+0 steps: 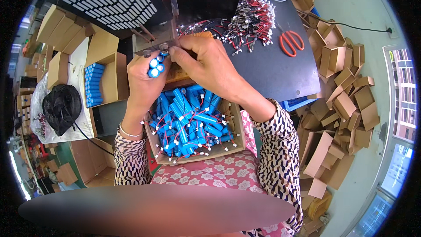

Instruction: Using a spot welder to join components of a battery pack.

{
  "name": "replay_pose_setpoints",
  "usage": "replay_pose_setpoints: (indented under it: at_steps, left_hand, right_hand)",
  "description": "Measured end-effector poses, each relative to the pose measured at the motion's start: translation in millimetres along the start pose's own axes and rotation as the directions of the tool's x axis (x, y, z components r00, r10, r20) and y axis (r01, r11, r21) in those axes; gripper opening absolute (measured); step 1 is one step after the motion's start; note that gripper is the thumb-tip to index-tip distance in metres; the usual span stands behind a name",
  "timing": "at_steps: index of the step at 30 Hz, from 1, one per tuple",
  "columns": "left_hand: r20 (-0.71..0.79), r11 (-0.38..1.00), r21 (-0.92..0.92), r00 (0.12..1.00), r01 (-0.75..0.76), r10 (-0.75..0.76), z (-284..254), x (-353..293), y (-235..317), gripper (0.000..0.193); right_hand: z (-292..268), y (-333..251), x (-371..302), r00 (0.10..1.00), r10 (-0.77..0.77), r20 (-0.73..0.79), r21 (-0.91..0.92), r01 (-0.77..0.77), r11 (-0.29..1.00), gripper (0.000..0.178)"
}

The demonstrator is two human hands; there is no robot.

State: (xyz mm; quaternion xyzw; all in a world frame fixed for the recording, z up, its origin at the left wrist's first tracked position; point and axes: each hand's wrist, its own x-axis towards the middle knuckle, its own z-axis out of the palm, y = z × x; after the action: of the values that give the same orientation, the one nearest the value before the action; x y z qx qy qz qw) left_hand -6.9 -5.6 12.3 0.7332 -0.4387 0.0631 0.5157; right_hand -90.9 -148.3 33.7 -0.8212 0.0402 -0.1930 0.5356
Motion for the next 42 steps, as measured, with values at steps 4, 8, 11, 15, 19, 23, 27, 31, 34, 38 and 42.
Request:
replay_pose_setpoints:
  at_steps: [4, 8, 11, 15, 19, 23, 27, 31, 34, 38, 42]
  left_hand:
    - [0.003, 0.999, -0.011, 0.999, 0.038, -0.037, -2.1, -1.9, -1.8, 0.017]
    - [-0.042, 1.000, -0.003, 0.999, -0.019, 0.018, 1.6, 0.9, -7.7, 0.012]
    - [0.110, 0.992, 0.125, 0.994, -0.002, -0.012, -7.5, 1.5, -6.3, 0.023]
    - [0.180, 0.994, 0.097, 0.981, 0.056, -0.072, -20.4, 4.5, -2.8, 0.023]
    - [0.151, 0.882, -0.144, 0.891, 0.448, -0.428, -41.7, 1.5, 7.8, 0.024]
    - [0.049, 0.840, -0.212, 0.864, 0.500, -0.502, -36.6, 0.8, 9.1, 0.017]
    - [0.067, 0.983, -0.047, 0.983, 0.177, -0.173, -15.2, 5.4, 3.4, 0.015]
    - [0.008, 0.990, 0.125, 0.998, -0.058, 0.057, -3.0, 0.0, -4.0, 0.024]
    - [0.018, 0.996, 0.086, 1.000, -0.026, 0.025, -1.6, -1.5, -6.5, 0.025]
    - [0.010, 0.997, 0.077, 1.000, -0.029, 0.028, -4.5, -1.2, -5.7, 0.026]
    - [-0.012, 0.987, 0.118, 0.994, -0.109, 0.111, -5.3, 0.3, -5.9, 0.024]
  right_hand:
    - [-15.5, -15.7, -6.8, 0.991, 0.127, 0.047, -0.069, -0.124, 0.990, 0.015]
    - [-27.4, -15.3, -17.2, 0.975, 0.220, 0.020, -0.043, -0.219, 0.975, 0.011]
    - [-18.4, -15.3, -22.7, 0.981, -0.027, -0.192, -0.205, -0.013, 0.979, 0.009]
    - [-20.6, -5.3, -26.9, 0.956, -0.166, -0.242, -0.074, 0.153, 0.986, 0.010]
    - [-27.9, -5.9, -31.8, 0.985, -0.155, 0.081, -0.173, 0.167, 0.971, 0.009]
    - [-14.0, -16.0, -33.6, 0.988, -0.141, 0.062, -0.179, 0.150, 0.972, 0.008]
    - [-9.0, -13.1, -17.1, 0.997, 0.014, 0.075, -0.008, -0.014, 1.000, 0.009]
    - [-4.1, -9.9, -8.6, 0.998, 0.059, 0.000, 0.060, -0.059, 0.996, 0.010]
    - [-3.1, -9.6, -3.9, 0.995, 0.096, 0.007, -0.006, -0.096, 0.995, 0.012]
    - [5.6, -11.7, 1.7, 0.991, 0.127, -0.035, 0.036, -0.126, 0.991, 0.017]
    - [9.5, -4.4, 3.0, 0.992, 0.109, -0.059, 0.038, -0.107, 0.994, 0.021]
